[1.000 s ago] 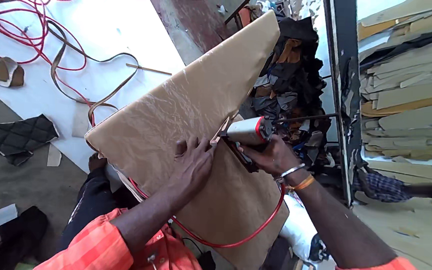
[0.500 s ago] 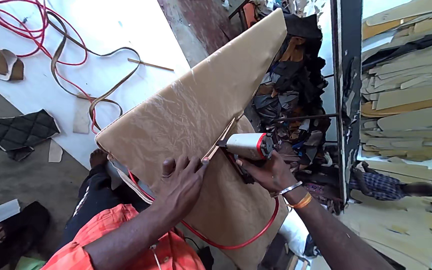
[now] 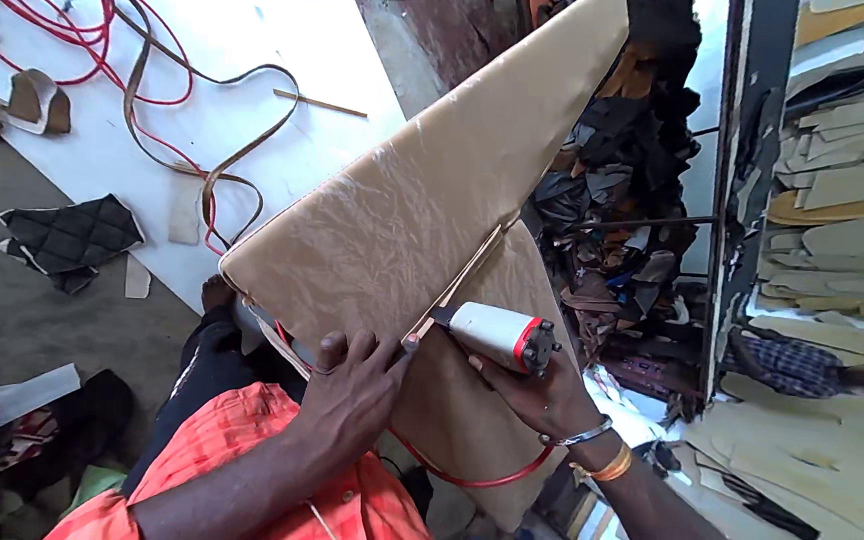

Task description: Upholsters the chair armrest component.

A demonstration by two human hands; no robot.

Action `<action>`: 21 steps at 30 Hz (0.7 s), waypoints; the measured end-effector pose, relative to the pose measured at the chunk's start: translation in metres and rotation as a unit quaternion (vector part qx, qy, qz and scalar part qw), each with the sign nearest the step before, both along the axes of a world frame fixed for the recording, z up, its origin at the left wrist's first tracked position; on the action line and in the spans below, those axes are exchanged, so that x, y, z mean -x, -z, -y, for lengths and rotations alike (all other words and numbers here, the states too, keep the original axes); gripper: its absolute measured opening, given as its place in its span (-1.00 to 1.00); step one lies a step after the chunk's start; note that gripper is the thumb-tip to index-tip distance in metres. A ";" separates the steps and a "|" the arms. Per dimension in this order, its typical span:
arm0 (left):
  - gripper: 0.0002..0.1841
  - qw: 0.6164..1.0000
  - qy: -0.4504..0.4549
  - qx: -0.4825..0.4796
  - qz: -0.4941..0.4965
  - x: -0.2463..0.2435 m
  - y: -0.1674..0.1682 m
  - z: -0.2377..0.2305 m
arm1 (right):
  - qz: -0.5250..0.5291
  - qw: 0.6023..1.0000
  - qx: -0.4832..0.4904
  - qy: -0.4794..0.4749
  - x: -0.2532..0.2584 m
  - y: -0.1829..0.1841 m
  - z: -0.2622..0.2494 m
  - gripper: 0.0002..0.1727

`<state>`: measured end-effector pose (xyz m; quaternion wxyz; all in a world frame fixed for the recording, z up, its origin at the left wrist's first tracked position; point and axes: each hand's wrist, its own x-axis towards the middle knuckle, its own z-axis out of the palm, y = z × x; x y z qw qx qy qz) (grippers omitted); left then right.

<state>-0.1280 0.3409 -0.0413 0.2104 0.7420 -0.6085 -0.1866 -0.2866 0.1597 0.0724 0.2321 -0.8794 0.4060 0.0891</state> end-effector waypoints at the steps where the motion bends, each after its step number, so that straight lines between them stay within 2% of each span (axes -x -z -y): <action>1: -0.47 1.000 0.002 0.003 -0.004 -0.001 0.000 -0.004 | -0.002 1.000 -0.025 0.019 -0.001 -0.003 -0.004 -0.54; 3: -0.49 1.000 0.005 0.010 -0.012 -0.004 0.002 -0.010 | -0.001 0.998 -0.060 0.034 -0.005 -0.005 -0.016 -0.54; 6: -0.50 1.000 0.006 0.008 -0.026 -0.006 0.002 -0.020 | 0.013 0.999 -0.035 0.026 -0.002 0.002 -0.031 -0.66; 13: -0.56 0.999 0.008 0.019 -0.034 -0.014 0.008 -0.037 | 0.045 0.998 -0.049 0.024 -0.003 0.005 -0.054 -0.60; 21: -0.68 0.997 0.008 0.050 -0.061 -0.026 0.019 -0.047 | 0.025 0.998 -0.059 -0.001 0.000 0.005 -0.074 -0.53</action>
